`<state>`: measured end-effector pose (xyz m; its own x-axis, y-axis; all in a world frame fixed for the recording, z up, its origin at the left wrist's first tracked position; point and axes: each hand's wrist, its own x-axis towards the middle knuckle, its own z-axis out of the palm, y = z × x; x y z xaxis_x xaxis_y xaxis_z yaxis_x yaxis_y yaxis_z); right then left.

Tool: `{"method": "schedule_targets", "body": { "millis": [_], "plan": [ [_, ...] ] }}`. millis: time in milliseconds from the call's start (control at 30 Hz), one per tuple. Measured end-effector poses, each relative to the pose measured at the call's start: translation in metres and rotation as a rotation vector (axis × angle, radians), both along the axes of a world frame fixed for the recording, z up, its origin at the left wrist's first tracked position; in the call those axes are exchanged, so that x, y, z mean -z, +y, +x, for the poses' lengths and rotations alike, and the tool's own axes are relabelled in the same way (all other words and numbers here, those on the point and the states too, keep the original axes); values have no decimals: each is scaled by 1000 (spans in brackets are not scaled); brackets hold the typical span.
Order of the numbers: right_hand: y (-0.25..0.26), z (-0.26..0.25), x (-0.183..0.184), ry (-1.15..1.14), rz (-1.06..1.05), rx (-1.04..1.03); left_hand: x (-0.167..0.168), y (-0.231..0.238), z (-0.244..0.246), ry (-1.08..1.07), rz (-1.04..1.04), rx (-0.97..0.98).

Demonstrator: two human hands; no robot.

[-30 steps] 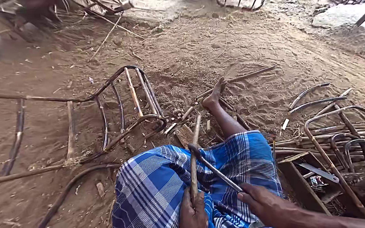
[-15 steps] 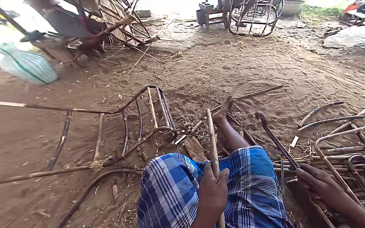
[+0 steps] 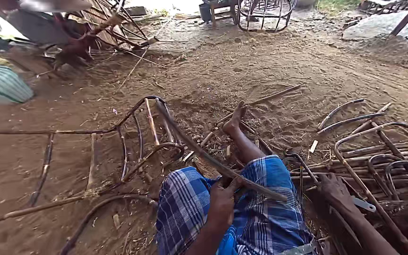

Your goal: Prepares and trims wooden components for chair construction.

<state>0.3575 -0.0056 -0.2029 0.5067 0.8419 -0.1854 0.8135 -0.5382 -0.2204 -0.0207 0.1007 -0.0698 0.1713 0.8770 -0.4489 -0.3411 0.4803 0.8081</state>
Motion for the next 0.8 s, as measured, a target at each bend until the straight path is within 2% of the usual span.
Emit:
{"method": "schedule_targets", "body": {
  "millis": [100,167,233,300,400,467,533,567,633,700,733,800],
  "plan": [
    [-31,-84,-52,131,416,-43,18,-22,20,-134,-103,-188],
    [-65,-144,-78,319,485,-175,36,-35,31,-193,-166,-227],
    [-91,-183,-88,547,328,-463,53,-46,40,-199,-211,-197],
    [-105,-207,-78,515,145,-724,66,-54,45,-167,-231,-157],
    [-108,-219,-72,482,74,-771,70,-52,47,-139,-241,-135],
    [-103,-213,-83,581,17,-721,68,-50,44,-99,-253,-101],
    [-94,-202,-96,697,52,-719,63,-52,37,26,-251,41],
    [-89,-196,-102,739,120,-717,57,-56,29,98,-212,189],
    [-78,-190,-111,812,280,-671,41,-67,8,136,16,591],
    [-70,-181,-119,869,322,-597,24,-72,-10,47,267,943],
    [-66,-176,-123,927,316,-563,17,-73,-18,22,321,1013],
    [-58,-166,-127,1073,326,-505,7,-70,-35,79,387,1003]
  ]
}}
